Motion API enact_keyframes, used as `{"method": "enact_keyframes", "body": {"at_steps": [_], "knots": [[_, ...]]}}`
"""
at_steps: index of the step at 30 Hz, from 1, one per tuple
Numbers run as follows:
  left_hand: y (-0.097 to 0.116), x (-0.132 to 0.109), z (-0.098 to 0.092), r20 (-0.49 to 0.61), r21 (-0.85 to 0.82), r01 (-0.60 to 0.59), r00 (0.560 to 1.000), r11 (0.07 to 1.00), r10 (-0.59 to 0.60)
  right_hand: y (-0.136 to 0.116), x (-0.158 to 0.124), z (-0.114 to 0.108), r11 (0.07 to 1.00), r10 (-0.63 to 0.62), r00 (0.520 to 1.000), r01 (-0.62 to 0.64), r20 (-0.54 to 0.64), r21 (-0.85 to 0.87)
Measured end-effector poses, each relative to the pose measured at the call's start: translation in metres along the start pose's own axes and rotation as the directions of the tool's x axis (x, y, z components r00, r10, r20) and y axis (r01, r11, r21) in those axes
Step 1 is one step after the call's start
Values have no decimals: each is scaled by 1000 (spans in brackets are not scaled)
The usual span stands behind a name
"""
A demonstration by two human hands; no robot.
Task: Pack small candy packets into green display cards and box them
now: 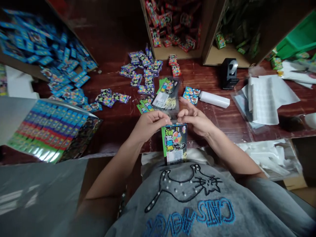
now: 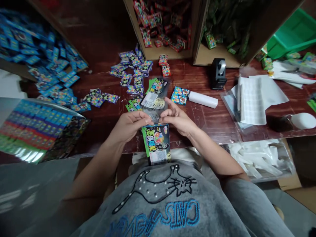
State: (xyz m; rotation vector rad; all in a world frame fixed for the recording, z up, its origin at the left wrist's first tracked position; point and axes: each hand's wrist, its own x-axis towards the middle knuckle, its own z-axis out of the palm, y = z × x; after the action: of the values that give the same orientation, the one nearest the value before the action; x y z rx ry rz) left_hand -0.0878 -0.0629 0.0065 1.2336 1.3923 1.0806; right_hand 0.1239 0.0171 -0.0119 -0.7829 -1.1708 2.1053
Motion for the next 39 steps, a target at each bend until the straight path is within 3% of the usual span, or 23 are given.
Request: {"method": "enact_keyframes", "body": {"at_steps": [3,7,14,19,22,26,31,33,36,39], "knots": [[9,0,-9,27,31,-12,1000,999,11,-7,-6,-2,976,-131,988,143,83,-167],[11,-7,-14,116,36,-38,993,999,34,-14,-26,-10,860,-230,959,281,168,-425],[-10,2,-6,48,-11,-33,998,999,34,-12,-35,-23,746,-264,949,314,173,-588],[-8,17,1,47,26,-27,999,999,26,-55,-20,-32,574,-354,916,371,188,-730],[-6,24,6,58,40,-20,998,999,18,-71,-9,-31,550,-237,915,404,327,-731],[-7,28,11,59,31,-20,998,999,18,-56,1,-24,506,-164,925,377,342,-776],[-9,29,9,54,-10,10,998,1000,-9,-38,-6,-20,350,-286,932,316,221,-882],[-8,28,10,48,-11,21,999,1000,-21,-37,-10,-17,220,-347,904,337,250,-915],[-7,21,13,51,3,22,998,1000,-23,-35,-9,-12,46,-329,881,374,339,-926],[-8,8,2,2,-22,29,1000,999,-29,-30,5,-12,66,-246,884,424,397,-903]]}}
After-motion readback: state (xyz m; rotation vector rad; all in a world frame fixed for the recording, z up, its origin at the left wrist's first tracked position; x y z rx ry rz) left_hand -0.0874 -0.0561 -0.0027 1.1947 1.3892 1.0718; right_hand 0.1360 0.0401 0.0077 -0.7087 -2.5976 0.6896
